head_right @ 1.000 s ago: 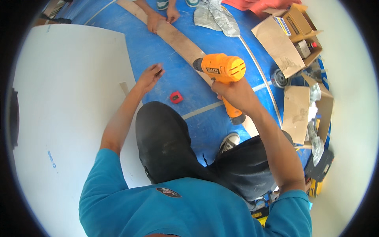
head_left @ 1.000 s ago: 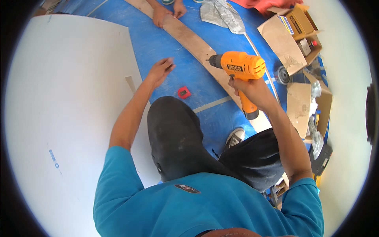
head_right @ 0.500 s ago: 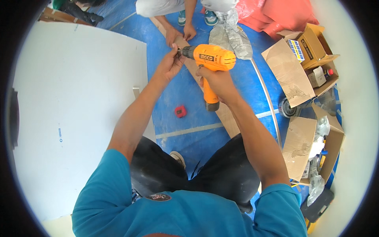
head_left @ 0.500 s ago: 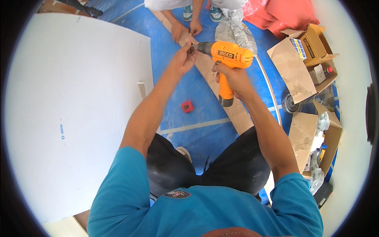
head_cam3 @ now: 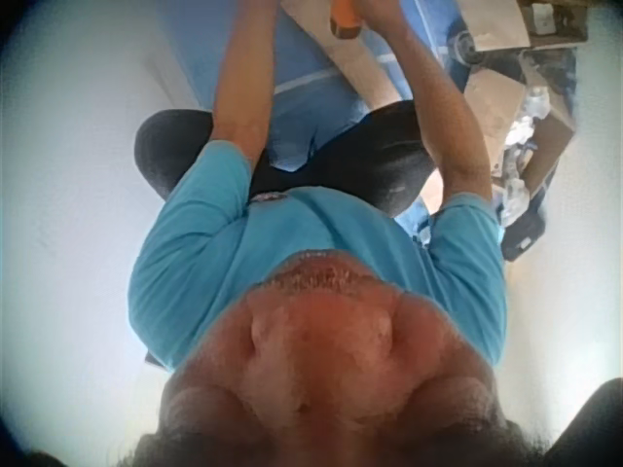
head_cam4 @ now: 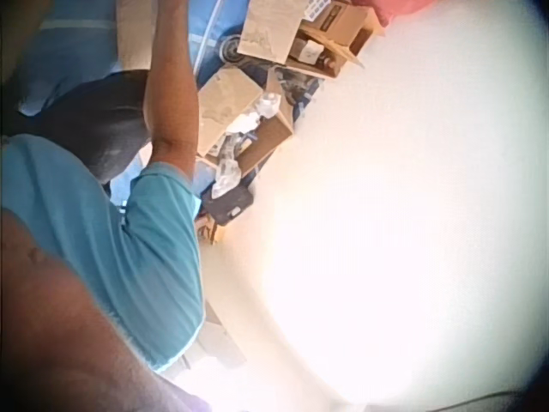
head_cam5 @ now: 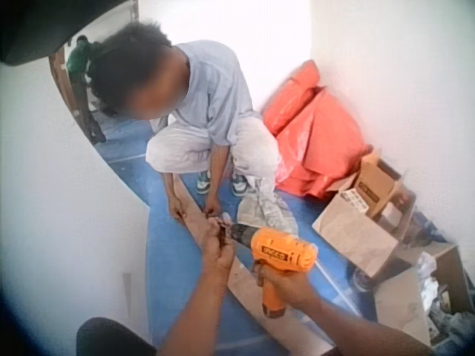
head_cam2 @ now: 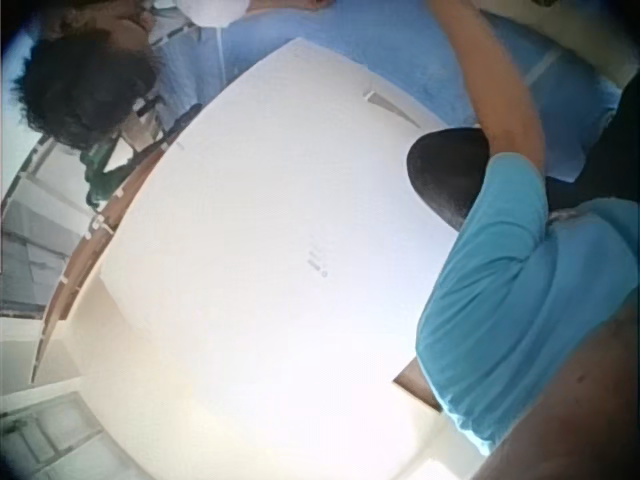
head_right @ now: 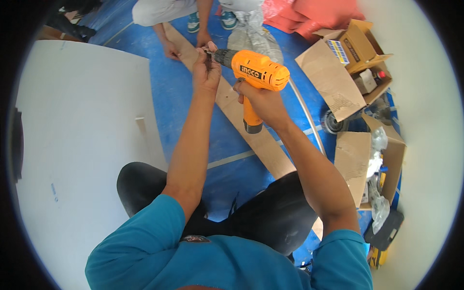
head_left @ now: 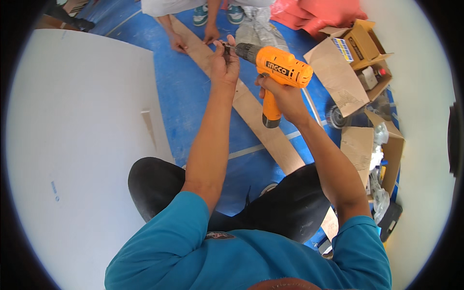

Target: The person assembles wooden planks by drilling screws into them using a power drill. They position the planks on the floor, align them, and secure them together. Another person assists by holding the planks steady during the process.

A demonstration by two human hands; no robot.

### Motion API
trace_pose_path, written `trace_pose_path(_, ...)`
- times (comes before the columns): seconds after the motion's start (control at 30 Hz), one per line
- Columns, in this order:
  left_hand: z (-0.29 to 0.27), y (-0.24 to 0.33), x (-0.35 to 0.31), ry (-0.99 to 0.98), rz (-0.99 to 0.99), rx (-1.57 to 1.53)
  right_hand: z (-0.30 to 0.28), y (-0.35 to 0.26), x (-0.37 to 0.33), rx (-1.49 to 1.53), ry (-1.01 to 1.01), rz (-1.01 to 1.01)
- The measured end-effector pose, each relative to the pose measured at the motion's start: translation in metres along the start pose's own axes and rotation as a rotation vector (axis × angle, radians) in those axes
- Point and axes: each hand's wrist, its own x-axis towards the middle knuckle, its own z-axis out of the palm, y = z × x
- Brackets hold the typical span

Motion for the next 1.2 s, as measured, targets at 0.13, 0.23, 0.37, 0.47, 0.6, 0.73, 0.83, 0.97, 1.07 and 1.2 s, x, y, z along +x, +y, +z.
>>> trace_pose_path(0.13,-0.004,-0.024,-0.003,-0.044,-0.074,-0.036,-0.004,-0.001,0.000,-0.118,0.049,-0.026)
trace_pose_path(0.23,-0.010,-0.031,-0.004,-0.113,-0.044,-0.049,-0.003,0.005,0.001,-0.233,0.081,-0.020)
trace_pose_path(0.37,-0.014,-0.029,0.002,-0.124,-0.074,0.065,0.004,0.014,-0.001,-0.443,0.129,-0.041)
trace_pose_path(0.47,-0.021,-0.018,0.012,-0.054,-0.126,0.118,0.009,0.019,0.003,-0.505,0.131,-0.027)
trace_pose_path(0.6,-0.042,0.002,0.027,0.170,-0.171,-0.184,0.015,0.024,0.033,-0.563,0.036,-0.047)
trace_pose_path(0.73,-0.068,0.016,0.051,0.449,-0.145,-0.261,0.029,0.031,0.065,-0.508,-0.075,0.091)
trace_pose_path(0.83,-0.090,0.030,0.070,0.454,-0.072,-0.206,0.045,0.030,0.095,-0.637,-0.145,0.158)
trace_pose_path(0.97,-0.117,0.055,0.090,0.469,-0.073,-0.178,0.069,0.028,0.147,-0.699,-0.220,0.231)
trace_pose_path(1.07,-0.131,0.071,0.102,0.458,-0.141,-0.212,0.086,0.035,0.178,-0.755,-0.228,0.280)
trace_pose_path(1.2,-0.138,0.081,0.117,0.477,-0.114,-0.259,0.101,0.044,0.211,-0.807,-0.267,0.319)
